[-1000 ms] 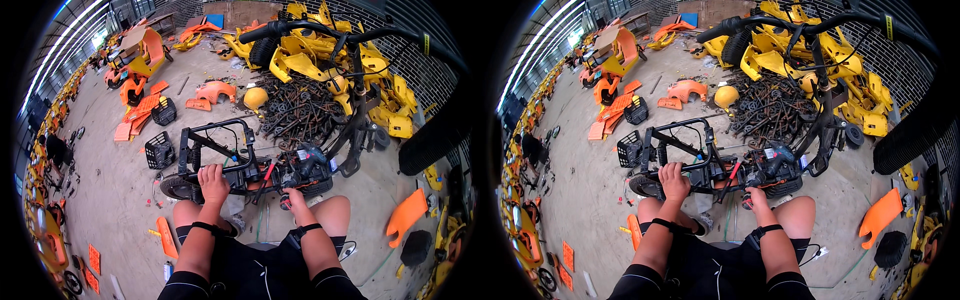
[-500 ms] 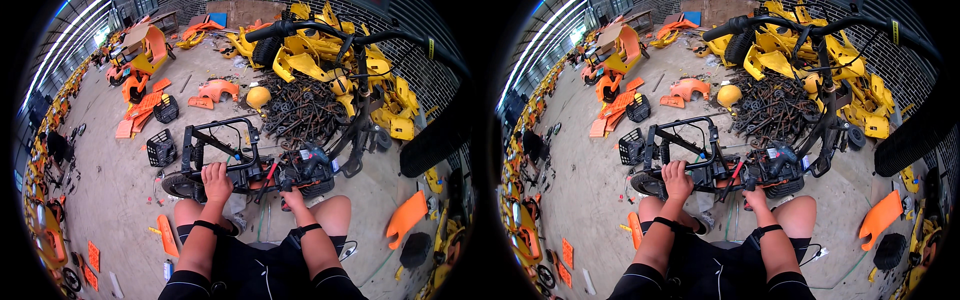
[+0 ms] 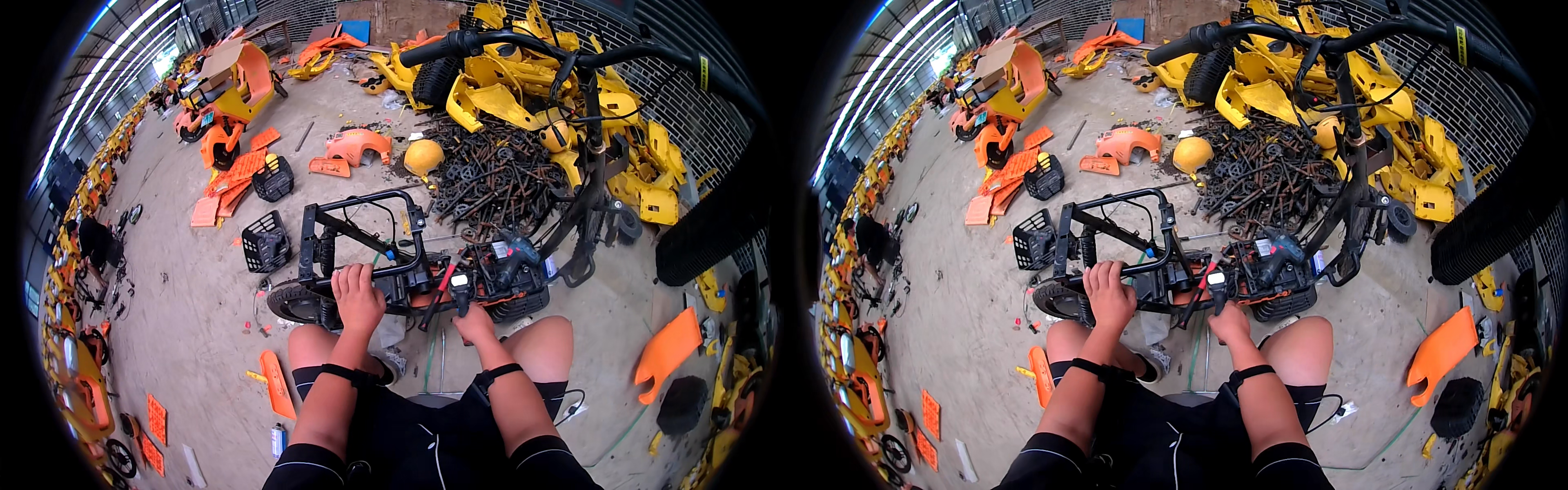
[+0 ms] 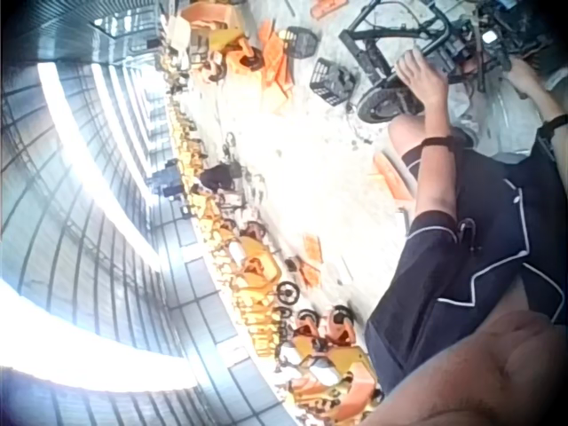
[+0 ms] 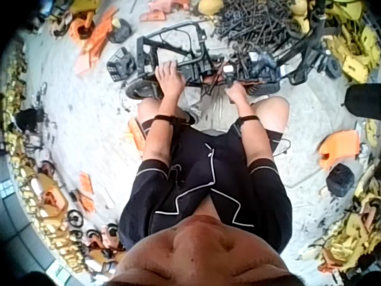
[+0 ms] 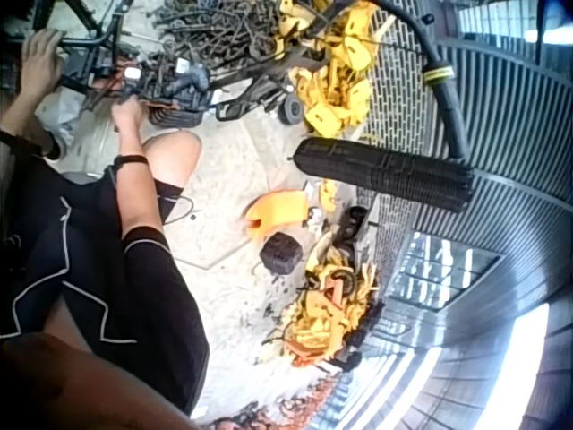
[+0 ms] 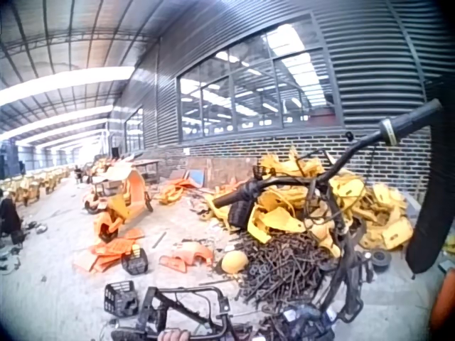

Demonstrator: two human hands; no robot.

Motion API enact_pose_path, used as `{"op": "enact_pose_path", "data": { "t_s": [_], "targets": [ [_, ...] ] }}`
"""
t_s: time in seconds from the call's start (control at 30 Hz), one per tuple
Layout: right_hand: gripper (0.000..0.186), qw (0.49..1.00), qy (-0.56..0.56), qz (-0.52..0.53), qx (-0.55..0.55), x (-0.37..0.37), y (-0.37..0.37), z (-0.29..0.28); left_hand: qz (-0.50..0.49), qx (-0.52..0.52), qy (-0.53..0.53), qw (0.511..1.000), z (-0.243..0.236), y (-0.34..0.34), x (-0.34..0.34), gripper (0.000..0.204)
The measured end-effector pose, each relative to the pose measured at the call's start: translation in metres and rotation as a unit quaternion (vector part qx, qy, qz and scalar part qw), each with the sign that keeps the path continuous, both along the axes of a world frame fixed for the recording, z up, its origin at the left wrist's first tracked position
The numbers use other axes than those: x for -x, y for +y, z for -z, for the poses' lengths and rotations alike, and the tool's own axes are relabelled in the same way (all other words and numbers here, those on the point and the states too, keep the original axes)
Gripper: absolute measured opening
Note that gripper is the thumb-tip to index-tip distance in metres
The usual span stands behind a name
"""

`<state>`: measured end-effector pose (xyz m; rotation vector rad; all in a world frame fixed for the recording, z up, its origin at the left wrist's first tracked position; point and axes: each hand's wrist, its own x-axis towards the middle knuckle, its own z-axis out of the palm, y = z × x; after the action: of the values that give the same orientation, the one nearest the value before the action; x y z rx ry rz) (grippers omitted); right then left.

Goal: The person uses a hammer to strike a component on a motorcycle frame, then uses a power drill to drive fasteners into the frame.

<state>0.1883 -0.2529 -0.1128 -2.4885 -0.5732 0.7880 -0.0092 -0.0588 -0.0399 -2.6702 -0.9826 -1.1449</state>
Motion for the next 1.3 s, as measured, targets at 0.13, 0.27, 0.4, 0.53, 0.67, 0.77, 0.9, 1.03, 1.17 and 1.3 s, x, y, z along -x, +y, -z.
{"op": "enact_pose_path", "data": {
  "t_s": [0.13,0.27,0.4,0.53,0.67,0.77,0.9,1.03,1.17,1.3],
  "targets": [
    [0.045,1.000,-0.007,0.007,0.001,0.001,0.004,0.000,0.006,0.002,-0.004,1.000,-0.003,-0.001,-0.001,0.057],
    [0.047,1.000,0.001,0.005,0.013,0.002,0.007,-0.005,0.005,0.025,0.008,1.000,-0.007,-0.003,0.002,0.056],
    [0.050,0.999,-0.014,0.005,0.033,0.002,0.011,-0.008,0.015,0.038,0.010,0.999,-0.013,-0.005,0.003,0.057],
    [0.053,0.998,-0.001,0.010,0.055,0.003,0.014,-0.016,0.018,0.042,0.014,0.999,-0.018,-0.006,0.005,0.057],
    [0.057,0.998,0.018,0.003,0.060,0.003,0.015,-0.019,0.026,0.046,0.011,0.999,-0.022,-0.008,0.006,0.057],
    [0.060,0.997,-0.033,-0.006,0.064,0.006,0.017,-0.001,0.030,0.044,0.009,0.999,-0.023,-0.008,0.006,0.057],
    [0.059,0.997,-0.018,-0.008,0.071,0.013,0.020,-0.002,0.029,0.044,0.014,0.998,-0.024,-0.008,0.007,0.058],
    [0.066,0.993,0.022,-0.034,0.114,0.005,0.017,0.009,0.031,0.043,0.017,0.998,-0.023,-0.008,0.006,0.059],
    [0.066,0.988,0.044,-0.043,0.144,0.003,0.016,0.012,0.028,0.040,0.015,0.999,-0.020,-0.007,0.008,0.059],
    [0.068,0.980,0.056,-0.052,0.181,-0.009,0.014,0.054,0.028,0.041,0.016,0.999,-0.021,-0.007,0.005,0.060]
  ]
}}
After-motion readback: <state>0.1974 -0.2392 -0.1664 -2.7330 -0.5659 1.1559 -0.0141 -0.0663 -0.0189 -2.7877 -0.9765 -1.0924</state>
